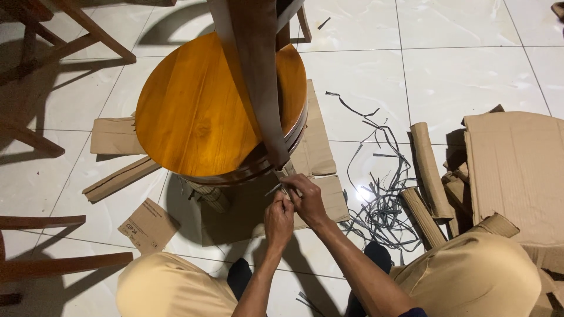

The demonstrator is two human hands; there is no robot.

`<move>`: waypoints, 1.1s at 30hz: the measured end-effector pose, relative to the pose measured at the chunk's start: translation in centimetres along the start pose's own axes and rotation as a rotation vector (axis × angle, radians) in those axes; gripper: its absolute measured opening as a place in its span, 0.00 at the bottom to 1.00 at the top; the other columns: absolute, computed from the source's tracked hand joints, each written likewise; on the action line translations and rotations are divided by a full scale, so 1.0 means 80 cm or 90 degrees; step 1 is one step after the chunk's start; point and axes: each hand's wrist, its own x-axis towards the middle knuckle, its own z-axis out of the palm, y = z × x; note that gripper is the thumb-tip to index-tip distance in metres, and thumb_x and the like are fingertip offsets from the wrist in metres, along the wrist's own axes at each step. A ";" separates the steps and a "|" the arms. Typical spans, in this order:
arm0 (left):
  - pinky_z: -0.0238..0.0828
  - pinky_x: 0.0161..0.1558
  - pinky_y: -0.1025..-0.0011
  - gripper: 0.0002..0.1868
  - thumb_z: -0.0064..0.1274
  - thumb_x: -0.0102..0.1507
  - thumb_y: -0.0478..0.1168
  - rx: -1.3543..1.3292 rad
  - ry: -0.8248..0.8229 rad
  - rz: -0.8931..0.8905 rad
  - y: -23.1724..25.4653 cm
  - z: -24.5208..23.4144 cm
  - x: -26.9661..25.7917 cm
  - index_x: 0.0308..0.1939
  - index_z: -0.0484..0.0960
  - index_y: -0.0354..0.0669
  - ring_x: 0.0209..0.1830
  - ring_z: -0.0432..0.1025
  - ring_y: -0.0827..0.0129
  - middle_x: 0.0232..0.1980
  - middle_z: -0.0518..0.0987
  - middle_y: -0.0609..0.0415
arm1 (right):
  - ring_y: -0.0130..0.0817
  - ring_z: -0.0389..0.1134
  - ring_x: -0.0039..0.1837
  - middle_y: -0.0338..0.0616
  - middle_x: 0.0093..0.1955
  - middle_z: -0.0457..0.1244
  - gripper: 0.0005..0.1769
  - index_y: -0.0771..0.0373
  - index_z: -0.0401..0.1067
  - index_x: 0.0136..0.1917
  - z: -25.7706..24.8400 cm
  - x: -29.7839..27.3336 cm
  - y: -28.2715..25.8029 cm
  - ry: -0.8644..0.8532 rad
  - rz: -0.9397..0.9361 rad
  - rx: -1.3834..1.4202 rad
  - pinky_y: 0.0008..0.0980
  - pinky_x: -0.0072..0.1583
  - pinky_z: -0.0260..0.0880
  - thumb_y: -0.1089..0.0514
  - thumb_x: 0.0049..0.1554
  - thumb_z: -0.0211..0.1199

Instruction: Wrapping a wooden chair leg with protective cardboard and securing it with plastic ties

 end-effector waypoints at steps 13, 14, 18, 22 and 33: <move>0.72 0.49 0.49 0.12 0.39 0.67 0.45 0.015 -0.016 -0.084 0.056 -0.044 0.038 0.35 0.78 0.48 0.42 0.77 0.39 0.37 0.82 0.42 | 0.43 0.73 0.53 0.40 0.47 0.69 0.11 0.55 0.78 0.52 -0.011 0.005 -0.011 -0.101 0.012 -0.047 0.37 0.55 0.74 0.66 0.59 0.60; 0.72 0.51 0.43 0.13 0.40 0.66 0.41 0.070 -0.016 -0.049 0.089 -0.065 0.050 0.37 0.80 0.44 0.45 0.76 0.33 0.39 0.82 0.35 | 0.42 0.73 0.53 0.40 0.47 0.69 0.10 0.55 0.77 0.52 -0.013 0.010 -0.022 -0.105 0.020 -0.049 0.37 0.56 0.74 0.66 0.60 0.60; 0.77 0.52 0.59 0.13 0.39 0.67 0.45 0.172 -0.120 -0.027 -0.014 -0.022 0.064 0.46 0.81 0.64 0.48 0.81 0.57 0.43 0.85 0.57 | 0.48 0.72 0.54 0.46 0.48 0.68 0.12 0.59 0.76 0.51 -0.013 0.005 -0.013 -0.126 0.004 -0.118 0.42 0.56 0.74 0.70 0.55 0.61; 0.77 0.48 0.65 0.06 0.48 0.65 0.46 0.267 -0.129 0.053 -0.066 -0.005 0.075 0.42 0.80 0.65 0.41 0.81 0.63 0.36 0.84 0.61 | 0.43 0.72 0.53 0.42 0.46 0.67 0.09 0.57 0.74 0.49 -0.017 0.001 -0.009 -0.124 -0.050 -0.173 0.37 0.54 0.74 0.67 0.56 0.61; 0.71 0.46 0.62 0.08 0.49 0.61 0.48 0.058 -0.147 -0.077 -0.216 0.091 0.099 0.32 0.74 0.51 0.36 0.75 0.58 0.26 0.76 0.53 | 0.40 0.70 0.52 0.41 0.45 0.63 0.05 0.58 0.70 0.47 -0.009 -0.016 0.009 -0.057 -0.132 -0.287 0.33 0.52 0.72 0.66 0.58 0.62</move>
